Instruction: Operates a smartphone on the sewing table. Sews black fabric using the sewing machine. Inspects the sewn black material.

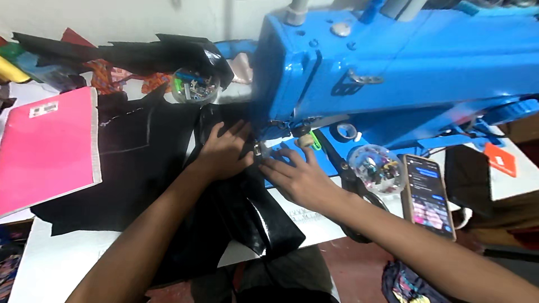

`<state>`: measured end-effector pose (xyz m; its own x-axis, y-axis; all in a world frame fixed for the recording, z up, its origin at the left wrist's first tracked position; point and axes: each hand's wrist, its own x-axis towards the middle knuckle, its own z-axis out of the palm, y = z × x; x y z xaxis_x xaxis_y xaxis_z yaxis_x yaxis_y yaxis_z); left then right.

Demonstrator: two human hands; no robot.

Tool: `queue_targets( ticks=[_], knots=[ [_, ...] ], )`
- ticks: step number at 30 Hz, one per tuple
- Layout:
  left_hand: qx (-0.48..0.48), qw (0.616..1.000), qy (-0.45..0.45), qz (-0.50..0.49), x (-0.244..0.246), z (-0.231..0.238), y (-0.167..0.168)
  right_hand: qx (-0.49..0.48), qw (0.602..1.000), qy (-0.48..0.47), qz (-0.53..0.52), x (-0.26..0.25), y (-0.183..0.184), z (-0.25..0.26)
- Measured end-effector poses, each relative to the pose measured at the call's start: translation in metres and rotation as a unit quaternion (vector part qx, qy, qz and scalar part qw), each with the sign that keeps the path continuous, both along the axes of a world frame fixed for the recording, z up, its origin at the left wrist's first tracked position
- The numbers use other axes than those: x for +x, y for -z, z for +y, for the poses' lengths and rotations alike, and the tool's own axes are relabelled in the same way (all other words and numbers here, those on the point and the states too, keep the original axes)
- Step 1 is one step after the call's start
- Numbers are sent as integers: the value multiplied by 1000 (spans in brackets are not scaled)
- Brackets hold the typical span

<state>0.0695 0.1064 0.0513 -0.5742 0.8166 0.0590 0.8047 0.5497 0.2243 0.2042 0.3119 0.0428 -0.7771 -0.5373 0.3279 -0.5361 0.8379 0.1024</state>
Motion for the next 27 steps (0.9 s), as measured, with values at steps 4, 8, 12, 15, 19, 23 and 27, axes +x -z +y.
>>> queue_targets(
  ticks=[4,8,12,15,19,23,27],
  knots=[
    [-11,1000,0,-8,-4,2,-3,5,1000,5,5,-3,-1,-1],
    [-10,1000,14,-9,-11,1,-3,10,1000,10,5,-5,-1,-2],
    [-17,999,27,13,-15,3,-3,9,1000,10,6,-3,-1,-2],
    [26,999,13,36,-5,1,-4,-16,1000,-6,-4,6,-1,-5],
    [71,997,-23,-11,23,-2,-2,-15,1000,0,-9,15,-1,-6],
    [24,998,-37,-44,29,-4,-3,-21,1000,-2,-1,13,0,-6],
    [19,999,-25,-28,27,-5,-1,-21,1000,2,-6,14,0,-6]
  ],
)
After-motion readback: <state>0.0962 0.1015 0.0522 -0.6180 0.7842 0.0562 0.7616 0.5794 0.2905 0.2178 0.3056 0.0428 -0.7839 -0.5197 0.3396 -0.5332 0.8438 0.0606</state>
